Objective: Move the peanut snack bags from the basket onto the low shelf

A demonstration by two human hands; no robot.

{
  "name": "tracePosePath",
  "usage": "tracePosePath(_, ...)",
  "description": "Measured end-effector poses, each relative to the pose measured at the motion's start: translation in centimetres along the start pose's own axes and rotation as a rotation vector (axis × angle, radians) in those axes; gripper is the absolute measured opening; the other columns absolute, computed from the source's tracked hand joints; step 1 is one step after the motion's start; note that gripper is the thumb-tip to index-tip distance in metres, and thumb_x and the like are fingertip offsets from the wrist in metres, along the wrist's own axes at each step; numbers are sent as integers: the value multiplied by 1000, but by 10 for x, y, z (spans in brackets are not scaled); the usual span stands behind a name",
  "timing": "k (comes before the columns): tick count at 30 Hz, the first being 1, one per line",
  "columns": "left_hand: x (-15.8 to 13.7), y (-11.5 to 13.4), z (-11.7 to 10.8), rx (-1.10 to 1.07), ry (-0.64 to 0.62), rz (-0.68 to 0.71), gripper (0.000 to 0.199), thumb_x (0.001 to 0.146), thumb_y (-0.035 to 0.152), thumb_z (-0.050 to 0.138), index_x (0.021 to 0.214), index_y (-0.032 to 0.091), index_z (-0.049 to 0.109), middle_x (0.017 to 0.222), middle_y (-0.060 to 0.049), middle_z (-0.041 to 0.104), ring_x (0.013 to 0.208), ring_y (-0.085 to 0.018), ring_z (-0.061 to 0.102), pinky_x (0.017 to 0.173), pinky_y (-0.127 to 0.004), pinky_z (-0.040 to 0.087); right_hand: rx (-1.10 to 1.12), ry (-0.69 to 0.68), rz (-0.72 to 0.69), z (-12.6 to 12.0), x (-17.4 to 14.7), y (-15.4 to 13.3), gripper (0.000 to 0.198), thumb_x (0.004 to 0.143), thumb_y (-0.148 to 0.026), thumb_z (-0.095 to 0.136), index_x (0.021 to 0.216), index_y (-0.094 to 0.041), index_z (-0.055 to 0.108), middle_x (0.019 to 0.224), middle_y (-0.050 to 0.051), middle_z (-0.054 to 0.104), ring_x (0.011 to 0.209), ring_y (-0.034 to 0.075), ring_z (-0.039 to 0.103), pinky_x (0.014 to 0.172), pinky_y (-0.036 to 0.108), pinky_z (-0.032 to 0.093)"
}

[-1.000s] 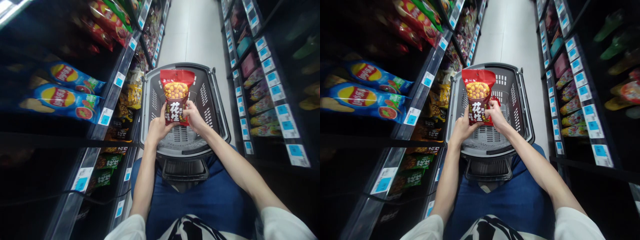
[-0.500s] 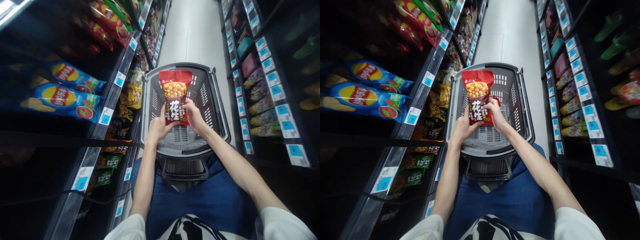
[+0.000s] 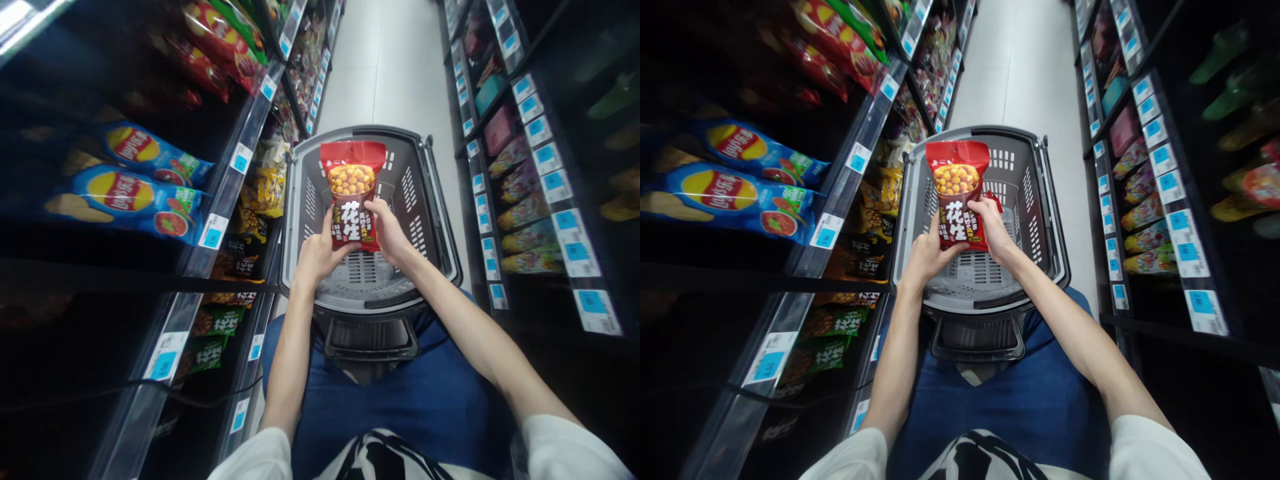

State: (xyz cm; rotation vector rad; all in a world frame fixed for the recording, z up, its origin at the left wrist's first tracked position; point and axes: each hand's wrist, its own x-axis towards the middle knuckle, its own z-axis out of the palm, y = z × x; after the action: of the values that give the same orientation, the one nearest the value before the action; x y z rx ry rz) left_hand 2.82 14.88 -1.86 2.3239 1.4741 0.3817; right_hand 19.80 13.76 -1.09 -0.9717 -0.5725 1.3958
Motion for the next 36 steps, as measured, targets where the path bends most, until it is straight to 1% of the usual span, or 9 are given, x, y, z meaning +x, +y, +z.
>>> tracePosePath(7,0,2,-2,12,-20,-13,102,89,67,63,163,14,18,101,-19,74,91,-35,73,78,-40,54,15,21,9,0,0,0,49,69,-48,78,105,-24,55,105,0,65,104,22,63,103,42,51)
tracePosePath(13,0,4,-4,3,-26,-20,105,87,69,64,163,14,18,101,-19,74,94,-35,73,79,-40,54,12,20,17,1,-1,-1,51,68,-49,78,104,-24,54,102,-1,65,103,22,63,103,43,52)
tracePosePath(18,0,5,-4,2,-18,-19,103,87,67,65,163,15,19,102,-19,74,94,-34,73,79,-39,55,-12,16,13,1,-1,-2,49,70,-50,76,105,-25,52,104,0,66,106,23,62,101,43,52)
tracePosePath(21,0,4,-4,-3,-15,-13,104,87,68,65,163,14,20,100,-19,74,92,-34,74,78,-40,55,-26,5,11,1,-1,-2,48,71,-51,74,105,-25,51,106,0,65,107,24,62,101,44,52)
tracePosePath(25,-1,4,-4,-10,-4,-12,103,87,68,65,163,13,21,96,-17,74,89,-32,74,77,-38,55,-31,1,16,1,-2,-3,47,71,-51,73,104,-25,51,107,0,65,108,24,62,101,44,52)
tracePosePath(30,-1,5,-4,-1,-21,-28,104,87,68,65,162,12,21,96,-18,74,89,-33,73,77,-39,55,-1,-1,17,1,-1,-2,47,70,-50,75,103,-24,51,105,0,66,105,24,63,100,44,53)
tracePosePath(33,-1,5,-4,-13,-12,-27,104,86,69,66,162,13,23,99,-18,74,90,-34,74,77,-39,55,21,-8,26,0,-1,-2,49,69,-51,76,103,-24,53,105,0,67,105,24,64,101,45,53)
tracePosePath(36,-1,3,-4,-57,61,6,107,81,68,72,161,15,26,109,-17,74,91,-32,74,76,-36,56,10,-39,11,-1,-1,-1,49,73,-58,76,103,-25,55,107,1,67,110,24,63,101,46,54)
